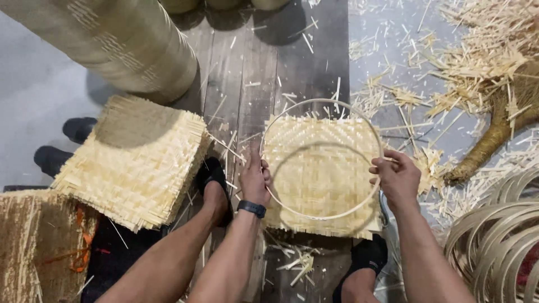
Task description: The person is assembling bamboo basket lids by fitting a circular rim onto a woven bamboo sheet and trimming the excess edges with scissors.
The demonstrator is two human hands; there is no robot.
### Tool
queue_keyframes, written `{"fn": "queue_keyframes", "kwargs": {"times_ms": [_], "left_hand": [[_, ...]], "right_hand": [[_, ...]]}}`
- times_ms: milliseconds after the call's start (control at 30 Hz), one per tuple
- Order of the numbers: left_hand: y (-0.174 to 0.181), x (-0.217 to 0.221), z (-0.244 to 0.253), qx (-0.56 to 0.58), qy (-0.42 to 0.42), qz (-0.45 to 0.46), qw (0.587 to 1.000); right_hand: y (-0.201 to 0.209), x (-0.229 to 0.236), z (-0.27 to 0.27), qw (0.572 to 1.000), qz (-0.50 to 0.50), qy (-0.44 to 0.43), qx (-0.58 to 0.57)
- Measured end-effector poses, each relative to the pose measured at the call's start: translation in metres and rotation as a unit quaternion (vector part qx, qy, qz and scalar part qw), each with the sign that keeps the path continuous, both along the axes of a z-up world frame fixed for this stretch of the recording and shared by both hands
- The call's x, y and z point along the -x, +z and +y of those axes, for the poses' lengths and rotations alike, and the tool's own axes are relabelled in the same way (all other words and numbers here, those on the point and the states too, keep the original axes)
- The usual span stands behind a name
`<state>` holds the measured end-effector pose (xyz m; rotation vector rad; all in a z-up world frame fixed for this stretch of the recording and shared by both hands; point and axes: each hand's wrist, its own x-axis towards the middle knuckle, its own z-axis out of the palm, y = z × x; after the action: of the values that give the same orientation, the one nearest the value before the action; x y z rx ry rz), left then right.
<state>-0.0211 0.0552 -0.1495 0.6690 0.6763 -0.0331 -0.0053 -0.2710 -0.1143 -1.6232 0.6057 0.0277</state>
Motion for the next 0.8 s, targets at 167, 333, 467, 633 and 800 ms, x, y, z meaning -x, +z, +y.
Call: {"fn": "queue_keyframes", "kwargs": {"times_ms": [167, 333, 467, 633, 800], "left_hand": [[-0.079, 0.006, 0.016, -0.603, -0.135, 0.073, 0.783], [-0.072, 0.003, 0.02, -0.598, -0.199, 0.091, 0.771], [-0.074, -0.001, 0.026, -0.586, -0.21, 0.116, 0.774], [-0.089, -0.006, 0.032, -0.586, -0.223, 0.114, 0.77], [-0.105, 0.008, 0.039, -0.564, -0.222, 0.086, 0.791]], "right_hand": [[-0.072, 0.011, -0.014, 0.952, 0.017, 0.074, 0.298], [-0.106, 0.018, -0.021, 0.915, -0.042, 0.113, 0.385], [-0.079, 0.017, -0.013, 0.943, 0.035, 0.093, 0.318], [-0.107, 0.012, -0.03, 0.94, 0.047, 0.086, 0.326], [-0.104, 0.022, -0.028, 0.944, 0.056, 0.084, 0.314]]}}
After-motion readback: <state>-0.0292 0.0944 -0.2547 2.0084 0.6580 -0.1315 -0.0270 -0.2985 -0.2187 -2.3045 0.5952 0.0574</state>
